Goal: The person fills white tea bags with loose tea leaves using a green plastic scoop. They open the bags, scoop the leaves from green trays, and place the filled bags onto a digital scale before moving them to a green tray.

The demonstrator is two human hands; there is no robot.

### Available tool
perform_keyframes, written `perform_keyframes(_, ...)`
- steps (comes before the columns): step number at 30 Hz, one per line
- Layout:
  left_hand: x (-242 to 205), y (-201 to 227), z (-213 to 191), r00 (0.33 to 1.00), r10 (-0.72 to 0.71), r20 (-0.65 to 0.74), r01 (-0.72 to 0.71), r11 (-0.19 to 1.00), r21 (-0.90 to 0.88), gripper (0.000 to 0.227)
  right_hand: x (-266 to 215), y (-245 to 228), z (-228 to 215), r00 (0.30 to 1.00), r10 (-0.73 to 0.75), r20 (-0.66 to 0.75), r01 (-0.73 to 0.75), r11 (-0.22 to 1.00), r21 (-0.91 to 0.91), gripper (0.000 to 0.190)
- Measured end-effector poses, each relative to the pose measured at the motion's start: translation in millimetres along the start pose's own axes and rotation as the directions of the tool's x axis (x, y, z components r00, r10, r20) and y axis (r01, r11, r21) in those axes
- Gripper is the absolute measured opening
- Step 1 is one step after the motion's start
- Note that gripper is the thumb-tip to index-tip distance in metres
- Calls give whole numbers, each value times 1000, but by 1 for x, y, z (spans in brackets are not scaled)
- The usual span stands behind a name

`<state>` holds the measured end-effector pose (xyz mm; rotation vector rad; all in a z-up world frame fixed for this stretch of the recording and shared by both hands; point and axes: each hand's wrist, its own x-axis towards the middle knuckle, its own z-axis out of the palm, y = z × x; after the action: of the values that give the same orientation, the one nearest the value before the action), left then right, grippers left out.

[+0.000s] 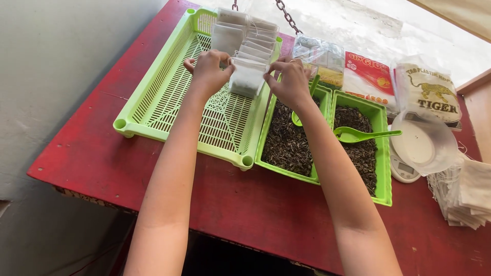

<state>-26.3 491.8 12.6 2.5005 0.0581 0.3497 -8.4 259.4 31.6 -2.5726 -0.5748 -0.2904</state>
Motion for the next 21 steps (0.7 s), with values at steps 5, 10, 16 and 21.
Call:
perform_keyframes(5, -16, -2, -10, 995, 101, 4, -100, 993, -61, 17, -7, 5, 10, 997, -12, 82, 18, 997, -72, 9)
perform_keyframes(10, 9, -20, 25, 997, 60, 48, -63, 997, 48, 17, -6, 6, 15, 994, 20, 109, -7, 993, -120, 11)
perform_keyframes(16, 29, -22, 44, 999, 46, 9, -47, 987, 157, 16, 6, 20, 31, 999, 35, 39, -26, 977, -212, 10)
perform_keyframes(21, 38, -21, 53, 999, 43, -9, -41, 981, 190, 22, 6, 14, 26, 997, 64, 48, -48, 960, -277, 13)
